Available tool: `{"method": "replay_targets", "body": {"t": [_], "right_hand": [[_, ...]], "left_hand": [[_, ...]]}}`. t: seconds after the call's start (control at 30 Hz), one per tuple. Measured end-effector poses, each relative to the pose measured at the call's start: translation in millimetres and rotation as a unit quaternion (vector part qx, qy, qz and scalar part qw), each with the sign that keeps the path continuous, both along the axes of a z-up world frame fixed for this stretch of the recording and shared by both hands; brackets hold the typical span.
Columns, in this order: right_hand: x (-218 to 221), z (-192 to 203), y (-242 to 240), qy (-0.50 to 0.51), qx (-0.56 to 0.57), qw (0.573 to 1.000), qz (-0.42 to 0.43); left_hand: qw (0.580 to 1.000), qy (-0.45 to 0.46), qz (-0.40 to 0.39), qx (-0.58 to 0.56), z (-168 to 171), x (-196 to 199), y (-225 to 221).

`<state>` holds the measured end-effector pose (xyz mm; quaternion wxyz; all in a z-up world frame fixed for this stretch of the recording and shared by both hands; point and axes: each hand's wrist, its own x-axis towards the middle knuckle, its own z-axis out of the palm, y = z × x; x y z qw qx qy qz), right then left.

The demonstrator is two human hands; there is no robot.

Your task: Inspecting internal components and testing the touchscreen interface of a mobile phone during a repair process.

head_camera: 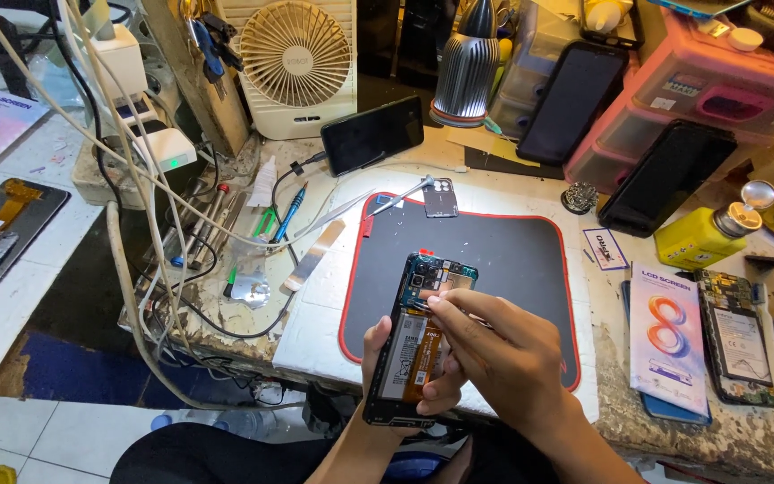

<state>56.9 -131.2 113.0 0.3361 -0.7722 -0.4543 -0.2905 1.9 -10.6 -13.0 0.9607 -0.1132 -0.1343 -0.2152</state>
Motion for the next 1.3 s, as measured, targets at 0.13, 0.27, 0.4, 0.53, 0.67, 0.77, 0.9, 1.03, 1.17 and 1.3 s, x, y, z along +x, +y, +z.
{"method": "replay_targets", "body": {"t": [0.13, 0.27, 0.4, 0.53, 0.67, 0.77, 0.9, 1.03, 1.17, 1.3], "right_hand": [[0.7, 1.5, 0.5, -0.008, 0.005, 1.000, 0.000], [1.9, -0.7, -1.4, -0.009, -0.001, 1.000, 0.001], [1.9, -0.4, -1.3, -0.012, 0.001, 1.000, 0.002], [3.6, 0.2, -1.1, -0.017, 0.000, 1.000, 0.006], [4.1, 1.3, 0.3, -0.014, 0.006, 1.000, 0.009], [5.1, -0.7, 0.6, -0.012, 0.008, 1.000, 0.009], [5.7, 1.2, 2.6, -0.010, 0.013, 1.000, 0.013], [11.1, -1.5, 4.3, 0.000, 0.012, 1.000, 0.003], [35.7, -11.4, 5.4, 0.073, 0.002, 0.997, -0.011], [61.8, -9.2, 9.4, 0.113, -0.005, 0.993, -0.017]], "left_hand": [[1.000, -0.003, 0.001, 0.007, -2.0, 1.0, -0.1], [1.000, 0.004, 0.004, 0.012, -3.1, 0.6, -0.5], [1.000, 0.015, 0.006, 0.019, -6.8, 0.2, -1.1], [1.000, 0.002, -0.001, 0.005, -10.3, 1.7, -1.4], [1.000, 0.012, 0.005, 0.016, -10.0, 2.8, -0.4], [1.000, 0.017, 0.000, 0.013, -9.2, 2.7, -0.6], [0.999, 0.028, -0.001, 0.035, -9.5, 4.0, 1.4], [0.999, 0.036, 0.001, 0.029, -0.2, 10.9, 2.8], [0.996, 0.087, 0.001, 0.027, 25.5, 30.8, 8.3], [0.996, 0.085, 0.011, 0.033, 50.5, 50.6, 17.3]]}}
